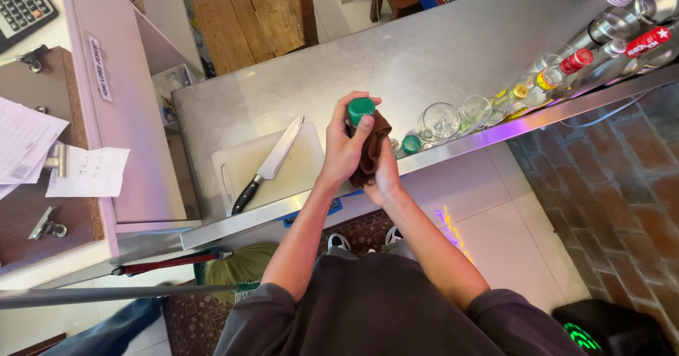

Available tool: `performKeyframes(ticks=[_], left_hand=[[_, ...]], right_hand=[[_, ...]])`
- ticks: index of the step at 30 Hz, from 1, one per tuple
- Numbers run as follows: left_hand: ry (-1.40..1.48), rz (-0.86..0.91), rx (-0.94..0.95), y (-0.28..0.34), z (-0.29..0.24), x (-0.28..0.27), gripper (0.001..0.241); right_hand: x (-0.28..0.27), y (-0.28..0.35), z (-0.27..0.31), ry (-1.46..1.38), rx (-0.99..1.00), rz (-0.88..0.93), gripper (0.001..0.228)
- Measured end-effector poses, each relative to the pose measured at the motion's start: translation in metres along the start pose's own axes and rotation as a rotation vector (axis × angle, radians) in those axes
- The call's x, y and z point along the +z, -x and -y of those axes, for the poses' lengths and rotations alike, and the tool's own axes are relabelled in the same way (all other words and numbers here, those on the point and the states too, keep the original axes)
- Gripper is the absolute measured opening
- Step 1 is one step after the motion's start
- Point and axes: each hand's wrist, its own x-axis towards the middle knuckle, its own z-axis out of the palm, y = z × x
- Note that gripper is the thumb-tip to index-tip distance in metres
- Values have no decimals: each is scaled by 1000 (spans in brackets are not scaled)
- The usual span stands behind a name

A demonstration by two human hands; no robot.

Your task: Cleaning and wiping down various barware items including glasses, shakers, and liquor bottles using a cloth.

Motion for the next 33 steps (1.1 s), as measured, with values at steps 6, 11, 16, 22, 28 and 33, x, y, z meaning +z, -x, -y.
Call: performKeyframes(ticks=[6, 11, 16, 22, 28, 33], left_hand=[[-201, 161, -81, -6, -1, -21, 43], [129, 289, -147, -13, -3, -32, 50], [57, 306, -87, -16, -4, -24, 50], [-219, 214, 10, -6, -25, -11, 46], [-668, 198, 218, -3, -45, 5, 52], [-666, -76, 79, -15, -20, -8, 45]], right_hand=[[11, 11, 24, -99, -24, 23, 50], [-21, 5, 29, -252, 188, 413, 53], [-23, 6, 38, -225, 287, 294, 57], [-7, 3, 48, 109, -102, 15, 47], [-46, -29, 24, 544, -338, -382, 40], [-9, -2, 34, 924, -825, -417, 34]])
